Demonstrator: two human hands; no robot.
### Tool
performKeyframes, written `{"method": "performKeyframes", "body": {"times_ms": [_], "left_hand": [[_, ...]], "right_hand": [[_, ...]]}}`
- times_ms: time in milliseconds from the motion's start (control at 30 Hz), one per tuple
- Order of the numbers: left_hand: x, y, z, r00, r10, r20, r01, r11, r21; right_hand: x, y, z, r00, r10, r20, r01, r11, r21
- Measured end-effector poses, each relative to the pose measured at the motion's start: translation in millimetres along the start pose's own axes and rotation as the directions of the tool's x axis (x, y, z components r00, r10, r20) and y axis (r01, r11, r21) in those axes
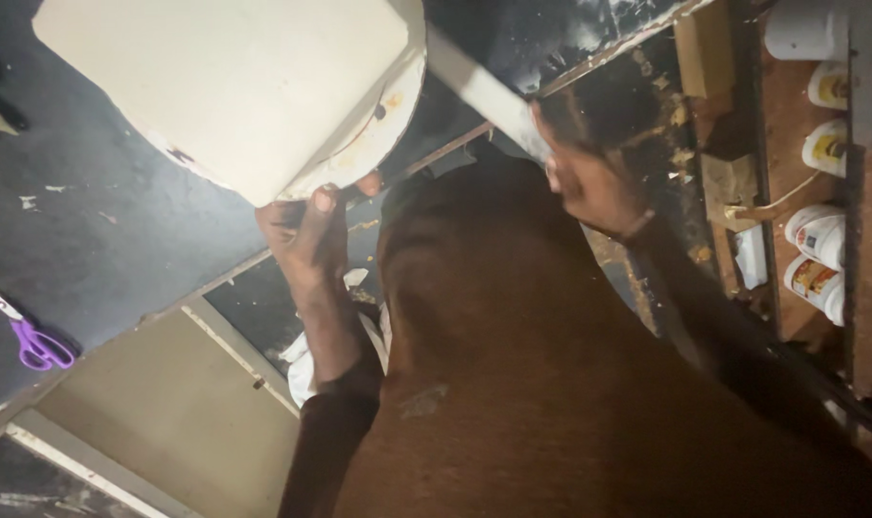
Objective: The person spreads white icing onto the top and sides of a small white cake using a metal spatula, rotating the cake plate by hand.
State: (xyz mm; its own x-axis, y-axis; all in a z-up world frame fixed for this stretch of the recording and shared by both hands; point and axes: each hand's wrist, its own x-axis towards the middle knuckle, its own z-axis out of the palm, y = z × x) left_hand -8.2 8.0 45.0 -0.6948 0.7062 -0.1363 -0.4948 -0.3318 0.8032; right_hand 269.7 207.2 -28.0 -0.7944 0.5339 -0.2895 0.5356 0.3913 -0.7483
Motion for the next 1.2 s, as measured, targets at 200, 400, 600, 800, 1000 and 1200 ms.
{"method": "performKeyframes", "body": {"times_ms": [200, 400, 600, 800, 1000, 1200], "left_hand": [[-3.3, -8.7, -23.5, 0.995, -0.013, -0.104, 0.019, 0.998, 0.057], [-3.0, -20.4, -14.4, 0.998, 0.013, -0.054, -0.013, 1.000, 0.002], [1.6, -14.6, -1.6, 0.987, -0.123, 0.107, 0.106, 0.982, 0.156], [0.6, 2.0, -49.6, 0.985, -0.106, 0.135, 0.041, 0.909, 0.415], [4.2, 24.4, -63.1, 0.998, 0.042, 0.039, -0.046, 0.993, 0.105], [8.0, 31.3, -59.9, 0.999, 0.012, 0.045, -0.023, 0.969, 0.246]], "right_hand": [[14.5, 53.3, -43.9, 0.876, -0.288, -0.386, 0.399, 0.883, 0.247], [40.4, 6.7, -21.3, 0.905, -0.139, -0.403, -0.289, 0.495, -0.820], [-5.3, 1.5, -28.6, 0.973, -0.227, -0.042, 0.191, 0.895, -0.402], [-8.9, -10.0, -22.7, 0.993, 0.104, 0.054, -0.117, 0.878, 0.464], [12.9, -7.1, -32.1, 0.939, 0.202, 0.278, -0.333, 0.337, 0.880], [-40.5, -21.5, -27.3, 0.816, 0.401, 0.415, -0.576, 0.511, 0.638]]}}
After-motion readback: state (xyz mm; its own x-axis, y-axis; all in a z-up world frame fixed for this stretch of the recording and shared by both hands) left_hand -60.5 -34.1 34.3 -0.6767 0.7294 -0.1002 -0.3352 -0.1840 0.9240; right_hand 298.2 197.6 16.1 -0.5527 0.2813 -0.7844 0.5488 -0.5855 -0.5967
